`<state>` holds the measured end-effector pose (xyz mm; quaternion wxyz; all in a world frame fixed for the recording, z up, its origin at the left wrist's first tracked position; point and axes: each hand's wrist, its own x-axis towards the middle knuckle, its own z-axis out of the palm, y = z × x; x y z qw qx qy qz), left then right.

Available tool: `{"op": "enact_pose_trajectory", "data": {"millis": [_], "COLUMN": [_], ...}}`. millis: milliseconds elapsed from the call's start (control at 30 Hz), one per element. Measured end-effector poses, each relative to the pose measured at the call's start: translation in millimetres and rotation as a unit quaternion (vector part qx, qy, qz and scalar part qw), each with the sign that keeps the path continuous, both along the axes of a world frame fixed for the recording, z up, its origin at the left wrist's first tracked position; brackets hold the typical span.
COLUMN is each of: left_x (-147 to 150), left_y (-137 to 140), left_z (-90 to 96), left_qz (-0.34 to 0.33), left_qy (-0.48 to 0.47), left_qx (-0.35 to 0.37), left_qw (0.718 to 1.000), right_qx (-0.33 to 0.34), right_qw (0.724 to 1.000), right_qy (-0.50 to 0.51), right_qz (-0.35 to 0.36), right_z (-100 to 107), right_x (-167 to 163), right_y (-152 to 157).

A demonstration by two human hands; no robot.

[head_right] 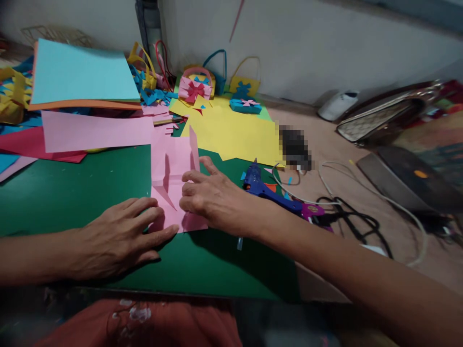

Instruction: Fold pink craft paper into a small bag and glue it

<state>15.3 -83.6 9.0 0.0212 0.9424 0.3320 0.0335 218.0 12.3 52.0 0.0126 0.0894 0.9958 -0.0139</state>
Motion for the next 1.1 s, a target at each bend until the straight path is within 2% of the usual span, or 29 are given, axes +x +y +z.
{"op": "enact_pose_trajectory", "data": {"millis": [200, 467, 767, 1100], "left_x": [-1, -1, -1, 1], "left_y": [0, 0, -1, 1], "left_z": [-1.0, -1.1, -0.8, 2.7], "left_qz": [0.002, 0.003, 0.008, 0.013], "left_qy": [-0.004, -0.006, -0.002, 0.004], "left_qx": [0.002, 0.003, 0.008, -0.001], "left_qw": [1.000, 1.000, 1.000, 1.000], "right_qx": [-0.022, -0.037, -0.071, -0.067], "right_qw": [0.998, 0.998, 0.992, 0.989], "right_qy": [-0.065, -0.050, -0.092, -0.109], "right_qz": [0.001, -0.017, -0.056, -0.071], "right_z": [4, 0, 0, 4], "right_x": [-11, -21, -33, -36], "right_y": [3, 6, 5, 1]}}
